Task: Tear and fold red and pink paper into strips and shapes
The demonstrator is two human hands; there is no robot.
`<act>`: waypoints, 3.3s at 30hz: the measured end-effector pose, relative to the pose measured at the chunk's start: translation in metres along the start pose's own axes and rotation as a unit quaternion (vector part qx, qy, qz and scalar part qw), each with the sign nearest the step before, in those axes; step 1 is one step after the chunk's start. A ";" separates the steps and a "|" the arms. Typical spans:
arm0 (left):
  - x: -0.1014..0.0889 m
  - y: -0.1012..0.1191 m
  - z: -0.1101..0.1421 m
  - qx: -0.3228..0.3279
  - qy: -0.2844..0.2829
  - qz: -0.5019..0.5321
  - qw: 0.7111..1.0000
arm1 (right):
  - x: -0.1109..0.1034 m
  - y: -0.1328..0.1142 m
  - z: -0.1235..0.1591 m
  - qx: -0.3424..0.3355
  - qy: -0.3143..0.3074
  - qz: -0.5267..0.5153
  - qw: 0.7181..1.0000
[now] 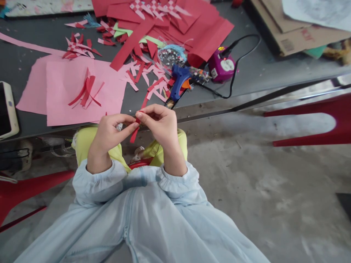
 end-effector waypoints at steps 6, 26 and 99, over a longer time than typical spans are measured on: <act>0.002 -0.002 0.000 -0.032 -0.026 -0.003 0.999 | -0.005 0.000 -0.002 -0.010 0.038 -0.007 0.999; -0.001 -0.006 -0.001 -0.054 0.004 0.040 0.998 | -0.027 0.009 -0.009 -0.069 0.142 -0.105 0.982; 0.007 -0.037 0.003 -0.203 0.056 0.268 0.940 | -0.021 0.010 -0.002 -0.060 0.160 -0.083 0.982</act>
Point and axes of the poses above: each hand's wrist, its own z-axis away from the middle knuckle, its own x-axis out of the palm, y = z × x, the point moved 7 cm from there along -z, towards the middle knuckle
